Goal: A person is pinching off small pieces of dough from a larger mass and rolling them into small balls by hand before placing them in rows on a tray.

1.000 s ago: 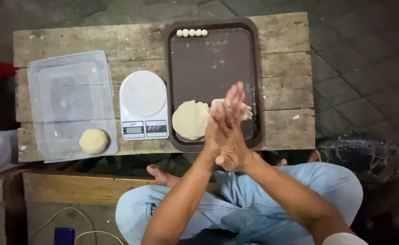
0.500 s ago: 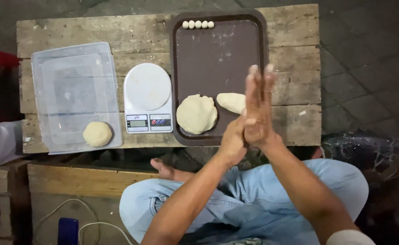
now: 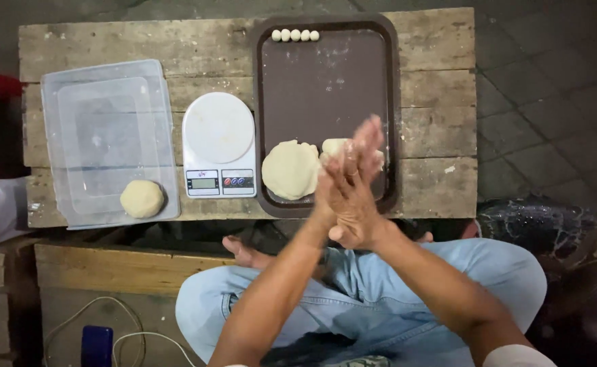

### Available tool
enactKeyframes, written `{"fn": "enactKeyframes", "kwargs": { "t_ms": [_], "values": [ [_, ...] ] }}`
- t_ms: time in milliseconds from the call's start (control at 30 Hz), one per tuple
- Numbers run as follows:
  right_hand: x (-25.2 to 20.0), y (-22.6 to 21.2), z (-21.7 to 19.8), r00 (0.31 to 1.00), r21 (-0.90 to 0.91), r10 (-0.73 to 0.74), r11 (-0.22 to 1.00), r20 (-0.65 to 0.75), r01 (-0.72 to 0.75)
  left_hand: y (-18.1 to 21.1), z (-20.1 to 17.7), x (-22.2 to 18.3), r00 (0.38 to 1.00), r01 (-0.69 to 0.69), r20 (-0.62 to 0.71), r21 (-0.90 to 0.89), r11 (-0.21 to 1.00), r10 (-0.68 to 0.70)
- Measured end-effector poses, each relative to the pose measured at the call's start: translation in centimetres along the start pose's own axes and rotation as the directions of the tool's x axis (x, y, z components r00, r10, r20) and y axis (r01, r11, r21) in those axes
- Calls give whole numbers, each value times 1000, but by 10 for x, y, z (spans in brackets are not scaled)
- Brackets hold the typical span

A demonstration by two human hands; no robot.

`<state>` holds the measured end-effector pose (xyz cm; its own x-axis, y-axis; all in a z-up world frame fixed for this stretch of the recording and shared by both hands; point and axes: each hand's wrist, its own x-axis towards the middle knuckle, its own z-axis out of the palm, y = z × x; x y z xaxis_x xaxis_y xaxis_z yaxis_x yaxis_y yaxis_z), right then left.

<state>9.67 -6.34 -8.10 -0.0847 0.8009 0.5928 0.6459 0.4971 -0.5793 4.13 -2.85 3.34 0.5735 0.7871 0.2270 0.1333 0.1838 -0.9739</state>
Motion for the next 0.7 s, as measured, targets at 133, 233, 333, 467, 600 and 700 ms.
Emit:
{"fn": "enactKeyframes", "kwargs": {
  "t_ms": [133,233,333,467,600,700],
  "values": [
    [13,27,-30,978,-724,190,662,-88,-194,44,-18,-20,828,-44,-48,988,150,558],
    [49,-3,-49,1000,-108,-9,994,-2,9,59,-34,-26,744,211,180,850,-482,644],
    [41,-13,-34,1000,138,-25,990,-11,27,54,-42,-32,764,301,226,703,-644,604],
    [59,20,-76,999,-167,-23,985,43,30,52,-37,-37,791,420,317,341,-841,524],
    [38,13,-48,984,-252,-160,952,73,173,45,-46,4,854,-99,469,572,-814,226],
    [40,14,-45,992,-287,-95,951,84,116,109,-76,-22,486,-841,795,312,-442,-363]
  ]
}}
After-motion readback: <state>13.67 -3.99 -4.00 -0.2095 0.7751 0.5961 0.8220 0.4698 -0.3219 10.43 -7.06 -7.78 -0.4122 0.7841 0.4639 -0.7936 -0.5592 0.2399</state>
